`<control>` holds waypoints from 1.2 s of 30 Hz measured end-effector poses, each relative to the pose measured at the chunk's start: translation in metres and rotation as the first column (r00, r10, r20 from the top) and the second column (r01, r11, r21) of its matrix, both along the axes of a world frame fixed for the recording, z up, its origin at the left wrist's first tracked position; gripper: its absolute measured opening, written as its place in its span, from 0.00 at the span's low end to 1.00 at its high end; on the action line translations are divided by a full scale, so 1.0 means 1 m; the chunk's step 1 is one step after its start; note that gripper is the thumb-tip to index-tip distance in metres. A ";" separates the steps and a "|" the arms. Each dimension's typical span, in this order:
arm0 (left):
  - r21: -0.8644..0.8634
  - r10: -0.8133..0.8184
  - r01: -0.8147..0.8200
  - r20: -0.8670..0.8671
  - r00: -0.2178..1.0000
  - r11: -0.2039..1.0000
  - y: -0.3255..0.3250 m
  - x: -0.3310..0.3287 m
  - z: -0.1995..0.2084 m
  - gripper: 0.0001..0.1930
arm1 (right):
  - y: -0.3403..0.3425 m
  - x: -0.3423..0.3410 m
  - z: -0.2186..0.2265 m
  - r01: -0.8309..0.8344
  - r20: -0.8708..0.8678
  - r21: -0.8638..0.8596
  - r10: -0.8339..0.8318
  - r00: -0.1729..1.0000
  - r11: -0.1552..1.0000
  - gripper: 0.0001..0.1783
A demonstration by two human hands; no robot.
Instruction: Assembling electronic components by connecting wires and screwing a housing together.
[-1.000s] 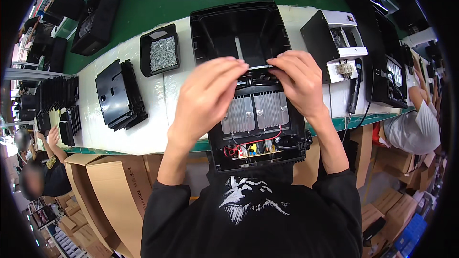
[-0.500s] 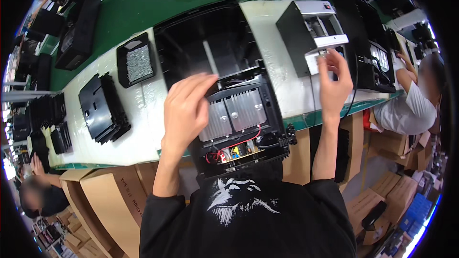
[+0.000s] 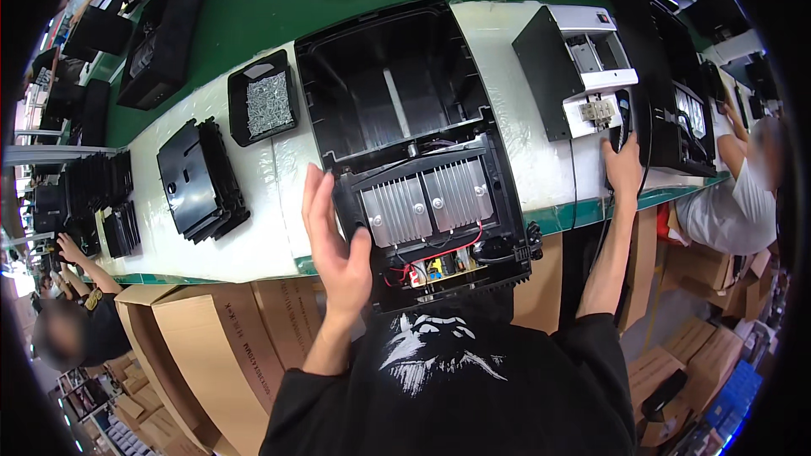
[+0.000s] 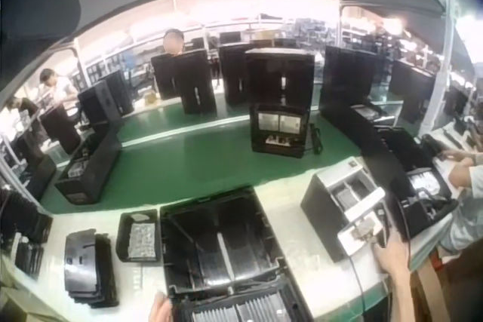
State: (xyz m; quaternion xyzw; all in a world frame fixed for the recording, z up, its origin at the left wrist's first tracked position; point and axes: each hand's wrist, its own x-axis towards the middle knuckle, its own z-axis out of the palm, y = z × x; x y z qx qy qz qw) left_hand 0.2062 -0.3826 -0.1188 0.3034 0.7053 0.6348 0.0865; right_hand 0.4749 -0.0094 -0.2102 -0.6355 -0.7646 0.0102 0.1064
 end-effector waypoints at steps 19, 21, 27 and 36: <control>-0.196 0.029 -0.057 -0.140 0.990 0.979 0.028 -0.145 -0.021 0.18 | -0.141 0.049 0.149 -0.470 -0.965 0.236 0.147 -0.219 0.850 0.36; -0.615 -0.124 -0.100 -0.311 0.942 0.782 0.018 -0.187 -0.014 0.23 | -0.154 0.041 0.157 -0.337 -0.913 0.396 0.327 -0.245 0.854 0.41; -0.740 -0.500 -0.040 -0.493 0.712 0.672 0.015 -0.246 -0.032 0.31 | -0.182 0.018 0.179 -0.034 -0.723 0.663 0.628 -0.287 0.748 0.28; -0.735 -0.579 -0.092 -0.598 0.554 0.671 0.030 -0.252 -0.045 0.19 | -0.200 -0.014 0.208 -0.055 -0.710 0.637 0.558 -0.430 0.769 0.23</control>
